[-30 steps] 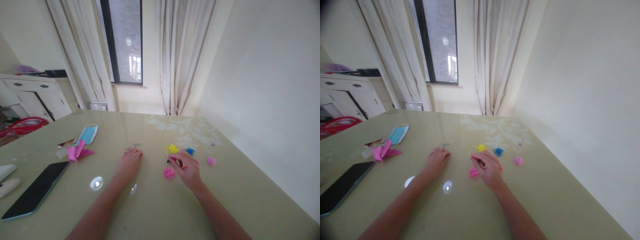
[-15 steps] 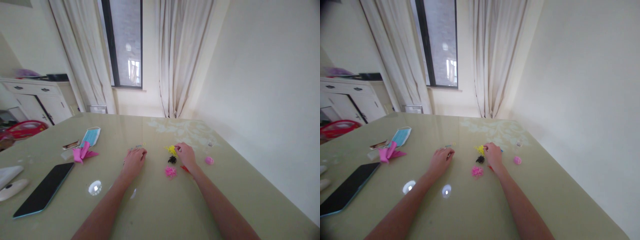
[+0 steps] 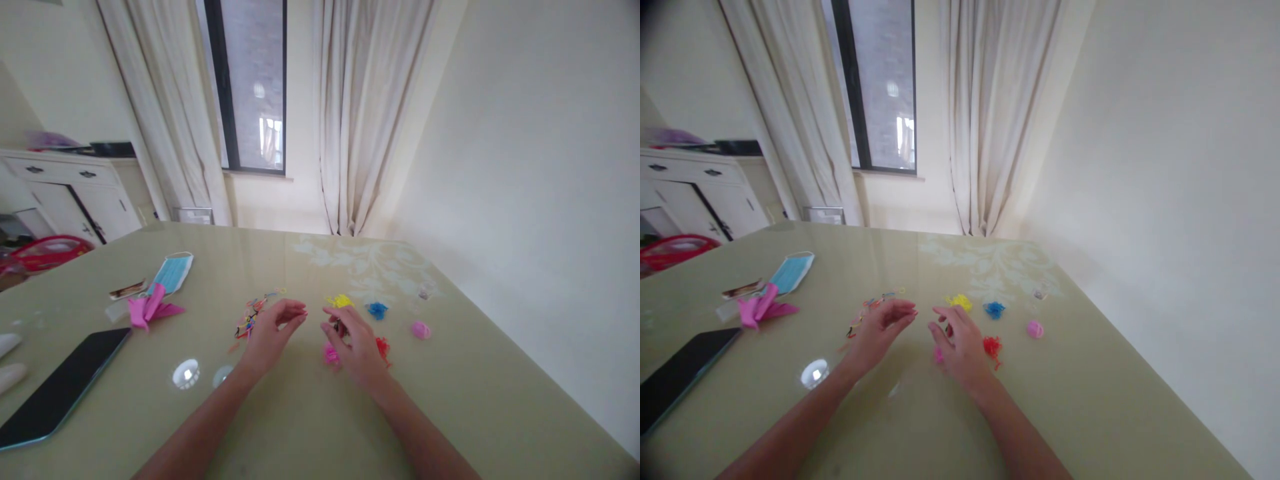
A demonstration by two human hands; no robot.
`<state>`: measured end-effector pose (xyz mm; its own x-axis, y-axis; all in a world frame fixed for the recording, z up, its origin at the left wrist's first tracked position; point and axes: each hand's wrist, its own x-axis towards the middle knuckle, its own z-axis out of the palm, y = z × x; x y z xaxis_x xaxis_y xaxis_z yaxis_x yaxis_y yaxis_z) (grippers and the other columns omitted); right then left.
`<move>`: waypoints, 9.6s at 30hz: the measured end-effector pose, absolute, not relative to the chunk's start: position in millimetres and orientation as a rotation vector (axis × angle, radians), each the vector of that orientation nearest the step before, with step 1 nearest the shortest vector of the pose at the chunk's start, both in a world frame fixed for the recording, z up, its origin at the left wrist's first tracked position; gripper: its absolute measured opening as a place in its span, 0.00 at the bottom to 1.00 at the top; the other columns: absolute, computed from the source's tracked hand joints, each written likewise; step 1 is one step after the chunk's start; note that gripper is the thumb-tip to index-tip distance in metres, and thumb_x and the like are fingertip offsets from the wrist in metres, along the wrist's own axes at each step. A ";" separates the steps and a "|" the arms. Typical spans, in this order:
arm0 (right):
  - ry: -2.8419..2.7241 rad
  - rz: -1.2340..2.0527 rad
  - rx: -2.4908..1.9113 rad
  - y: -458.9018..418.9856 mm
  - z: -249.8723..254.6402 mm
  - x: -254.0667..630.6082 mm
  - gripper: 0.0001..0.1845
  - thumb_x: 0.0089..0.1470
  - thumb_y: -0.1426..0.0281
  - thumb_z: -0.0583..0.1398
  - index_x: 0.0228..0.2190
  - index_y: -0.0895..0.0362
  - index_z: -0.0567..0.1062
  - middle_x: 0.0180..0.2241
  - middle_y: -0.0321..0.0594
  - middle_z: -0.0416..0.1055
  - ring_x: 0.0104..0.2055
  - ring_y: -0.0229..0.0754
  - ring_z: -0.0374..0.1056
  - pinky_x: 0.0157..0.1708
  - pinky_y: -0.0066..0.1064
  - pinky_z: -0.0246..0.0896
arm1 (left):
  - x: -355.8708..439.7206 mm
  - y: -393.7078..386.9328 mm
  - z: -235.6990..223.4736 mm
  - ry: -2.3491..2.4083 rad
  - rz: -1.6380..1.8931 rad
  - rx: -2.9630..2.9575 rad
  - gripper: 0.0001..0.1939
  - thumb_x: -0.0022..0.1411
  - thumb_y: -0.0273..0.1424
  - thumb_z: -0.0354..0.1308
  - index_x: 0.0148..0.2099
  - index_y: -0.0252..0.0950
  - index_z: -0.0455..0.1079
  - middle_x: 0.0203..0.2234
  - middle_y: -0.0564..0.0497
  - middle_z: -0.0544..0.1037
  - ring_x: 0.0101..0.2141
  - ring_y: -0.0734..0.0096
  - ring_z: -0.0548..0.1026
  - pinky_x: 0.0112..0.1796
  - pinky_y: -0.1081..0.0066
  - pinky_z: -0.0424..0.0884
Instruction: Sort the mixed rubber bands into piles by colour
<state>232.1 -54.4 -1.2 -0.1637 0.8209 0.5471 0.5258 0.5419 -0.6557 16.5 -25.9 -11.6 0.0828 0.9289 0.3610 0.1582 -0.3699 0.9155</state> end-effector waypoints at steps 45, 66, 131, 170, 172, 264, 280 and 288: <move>-1.688 0.765 -1.069 -41.8 15.4 278.1 0.11 0.62 0.60 0.68 0.35 0.53 0.87 0.32 0.40 0.81 0.30 0.41 0.69 0.31 0.31 0.61 | -13.0 -15.7 -16.2 1.993 0.348 2.428 0.14 0.75 0.28 0.52 0.46 0.38 0.81 0.47 0.42 0.84 0.57 0.49 0.77 0.60 0.51 0.65; -2.070 0.642 -1.310 -51.0 21.4 274.6 0.06 0.61 0.73 0.67 0.33 0.54 0.86 0.30 0.39 0.80 0.31 0.41 0.71 0.33 0.31 0.60 | 13.3 -34.1 0.2 1.201 1.489 1.780 0.08 0.69 0.37 0.63 0.43 0.40 0.82 0.38 0.49 0.87 0.39 0.66 0.85 0.41 0.69 0.82; -1.638 0.651 -1.107 -53.2 19.4 271.7 0.08 0.62 0.65 0.66 0.37 0.52 0.87 0.35 0.42 0.85 0.34 0.45 0.79 0.37 0.35 0.74 | -38.1 -9.6 -3.2 1.631 1.132 1.827 0.17 0.63 0.45 0.59 0.39 0.40 0.84 0.33 0.46 0.84 0.36 0.57 0.82 0.37 0.63 0.77; -1.865 0.254 -1.424 -44.9 7.7 278.4 0.10 0.67 0.70 0.62 0.39 0.55 0.84 0.38 0.43 0.80 0.31 0.44 0.71 0.38 0.37 0.65 | -4.1 -29.6 7.2 1.220 1.186 1.648 0.13 0.61 0.44 0.67 0.41 0.41 0.84 0.36 0.48 0.87 0.38 0.62 0.84 0.44 0.64 0.80; -1.854 0.316 -1.374 -46.7 8.5 273.5 0.09 0.67 0.68 0.63 0.38 0.55 0.84 0.36 0.42 0.79 0.30 0.43 0.70 0.36 0.36 0.65 | 0.3 -31.2 5.4 1.217 1.174 1.649 0.13 0.61 0.43 0.67 0.40 0.41 0.84 0.35 0.48 0.87 0.37 0.61 0.84 0.44 0.63 0.80; -1.872 0.617 -1.182 -66.6 20.8 241.9 0.15 0.64 0.56 0.68 0.34 0.54 0.86 0.27 0.37 0.76 0.27 0.40 0.65 0.29 0.31 0.58 | 45.6 -57.7 -1.8 1.113 1.316 1.715 0.08 0.67 0.36 0.65 0.42 0.41 0.84 0.36 0.49 0.88 0.39 0.63 0.84 0.44 0.66 0.80; -1.902 0.843 -0.985 -77.9 38.0 249.3 0.22 0.72 0.55 0.59 0.32 0.56 0.81 0.28 0.37 0.74 0.30 0.39 0.66 0.31 0.31 0.56 | 42.2 -64.8 9.8 0.908 1.254 1.527 0.16 0.67 0.44 0.67 0.36 0.36 0.83 0.30 0.48 0.85 0.34 0.66 0.80 0.38 0.70 0.76; -1.874 0.811 -0.929 -79.0 37.0 249.3 0.23 0.74 0.55 0.57 0.31 0.55 0.78 0.28 0.36 0.73 0.30 0.39 0.67 0.33 0.30 0.58 | 40.8 -63.3 9.3 0.923 1.225 1.569 0.22 0.70 0.50 0.61 0.35 0.37 0.81 0.30 0.48 0.84 0.34 0.65 0.80 0.38 0.69 0.75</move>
